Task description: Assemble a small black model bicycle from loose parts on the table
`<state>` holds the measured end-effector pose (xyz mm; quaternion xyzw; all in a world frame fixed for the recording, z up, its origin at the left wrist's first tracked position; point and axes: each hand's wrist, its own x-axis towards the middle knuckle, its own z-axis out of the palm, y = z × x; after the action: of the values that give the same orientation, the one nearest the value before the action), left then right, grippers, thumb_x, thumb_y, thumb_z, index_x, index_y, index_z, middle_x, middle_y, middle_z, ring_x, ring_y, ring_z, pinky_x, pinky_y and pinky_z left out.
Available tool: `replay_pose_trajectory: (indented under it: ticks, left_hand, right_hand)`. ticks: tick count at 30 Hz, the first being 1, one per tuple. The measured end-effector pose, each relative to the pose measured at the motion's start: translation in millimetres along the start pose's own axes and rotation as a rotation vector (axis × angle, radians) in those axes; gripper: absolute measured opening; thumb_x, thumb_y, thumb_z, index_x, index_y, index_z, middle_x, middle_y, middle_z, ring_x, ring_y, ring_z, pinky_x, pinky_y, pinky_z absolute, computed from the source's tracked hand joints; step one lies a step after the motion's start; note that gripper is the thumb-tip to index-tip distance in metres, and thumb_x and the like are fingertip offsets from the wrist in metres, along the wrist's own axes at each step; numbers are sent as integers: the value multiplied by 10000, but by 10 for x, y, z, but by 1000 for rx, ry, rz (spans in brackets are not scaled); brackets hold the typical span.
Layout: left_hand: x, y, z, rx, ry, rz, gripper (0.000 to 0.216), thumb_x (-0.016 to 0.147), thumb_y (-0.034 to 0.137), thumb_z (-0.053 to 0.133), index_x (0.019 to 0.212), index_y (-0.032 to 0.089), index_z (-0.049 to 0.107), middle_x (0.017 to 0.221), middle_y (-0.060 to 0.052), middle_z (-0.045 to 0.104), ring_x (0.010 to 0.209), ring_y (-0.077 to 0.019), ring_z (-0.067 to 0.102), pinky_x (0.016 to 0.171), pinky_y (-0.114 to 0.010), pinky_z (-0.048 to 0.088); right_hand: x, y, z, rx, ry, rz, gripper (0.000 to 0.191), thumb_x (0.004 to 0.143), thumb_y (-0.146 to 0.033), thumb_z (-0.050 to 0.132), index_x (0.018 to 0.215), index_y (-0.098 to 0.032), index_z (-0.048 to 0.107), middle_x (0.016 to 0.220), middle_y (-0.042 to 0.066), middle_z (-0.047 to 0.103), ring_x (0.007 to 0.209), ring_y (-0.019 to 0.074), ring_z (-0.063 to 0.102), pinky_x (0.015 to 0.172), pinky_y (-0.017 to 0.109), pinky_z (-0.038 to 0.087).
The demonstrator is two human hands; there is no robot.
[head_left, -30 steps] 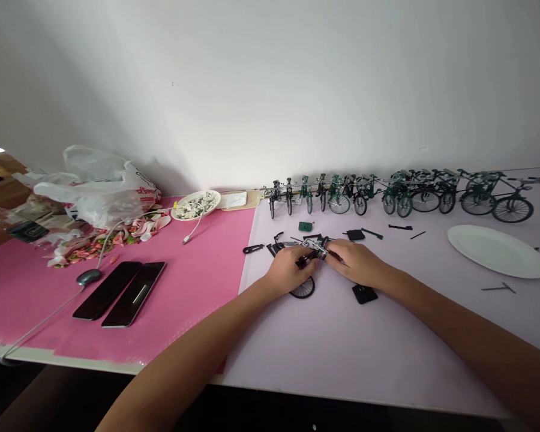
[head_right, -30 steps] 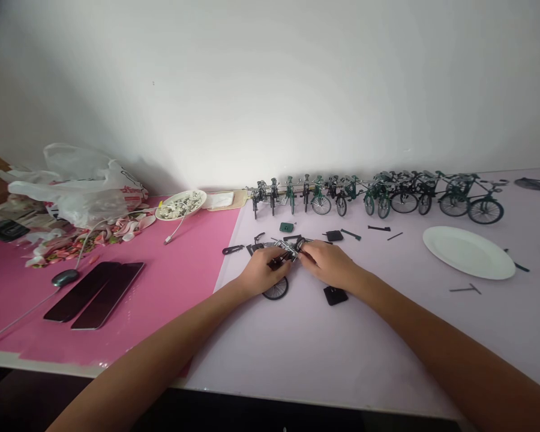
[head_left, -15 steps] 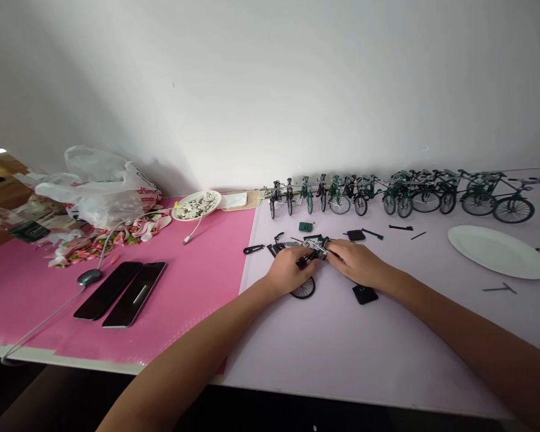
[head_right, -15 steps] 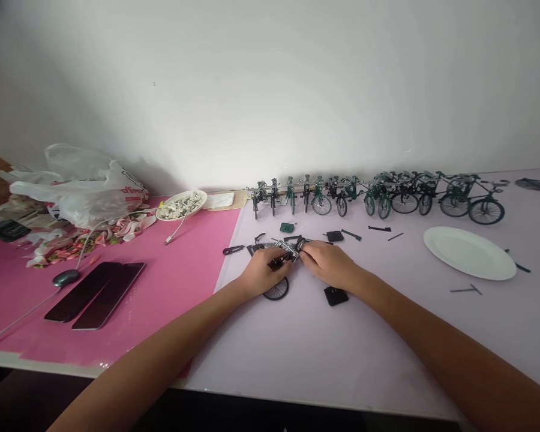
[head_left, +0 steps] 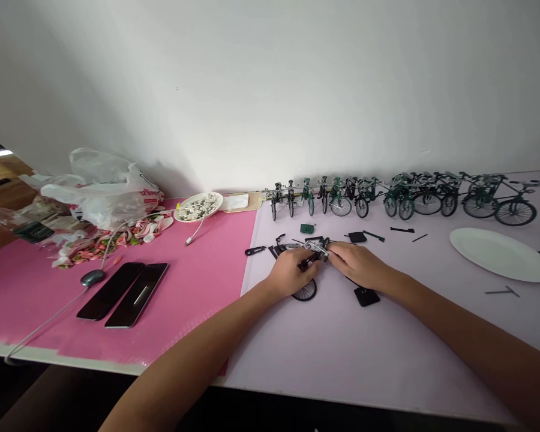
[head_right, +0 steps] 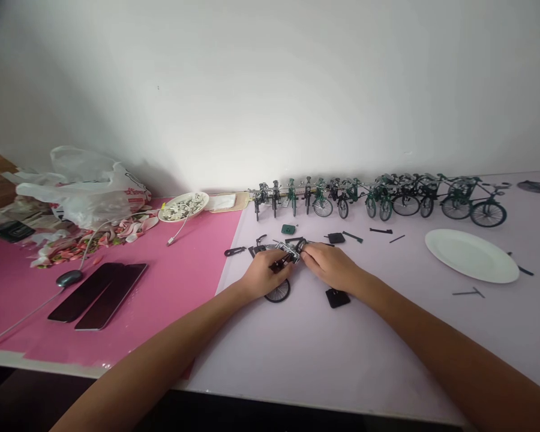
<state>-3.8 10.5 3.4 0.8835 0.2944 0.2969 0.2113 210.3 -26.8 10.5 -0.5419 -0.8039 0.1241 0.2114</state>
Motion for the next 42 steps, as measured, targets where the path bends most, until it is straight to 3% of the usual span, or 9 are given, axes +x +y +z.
replay_pose_trajectory:
  ticks: [11,20,24,32,42]
  left_hand:
    - [-13,-11,25,-4,44,36,248,917,233,553,680,194,492,656,-3,536,615,-137,479,603,-267,362]
    - [-15,-13,37,-26,85,15,264,907,235,558,661,191,473,651,0,524,614,-128,466,594,-255,352]
    - [-21,-7,40,-35,106,32,279,906,235,554,650,191,450,636,6,499,601,-123,442,583,-253,333]
    - [-35,-15,46,-7,90,49,242,919,238,562,687,182,527,655,-1,536,607,-122,471,586,-243,350]
    - [-35,-1,35,-26,94,45,254,918,240,560,675,182,516,642,4,518,597,-118,452,580,-245,343]
  right_hand:
    - [-9,13,13,27,26,-3,297,1007,-331,372,737,-234,448,719,24,596,630,184,554,583,301,385]
    - [-5,50,40,60,168,-63,180,988,-312,457,892,-214,574,809,58,665,711,204,615,625,312,465]
    - [-6,48,31,59,214,-124,181,987,-287,466,863,-215,576,790,56,664,695,202,609,623,315,471]
    - [-11,5,-9,62,186,-112,262,1006,-273,427,772,-222,534,724,40,631,650,192,577,598,310,440]
    - [-18,19,-5,71,190,-133,176,958,-269,488,830,-211,593,750,50,658,631,190,579,581,304,440]
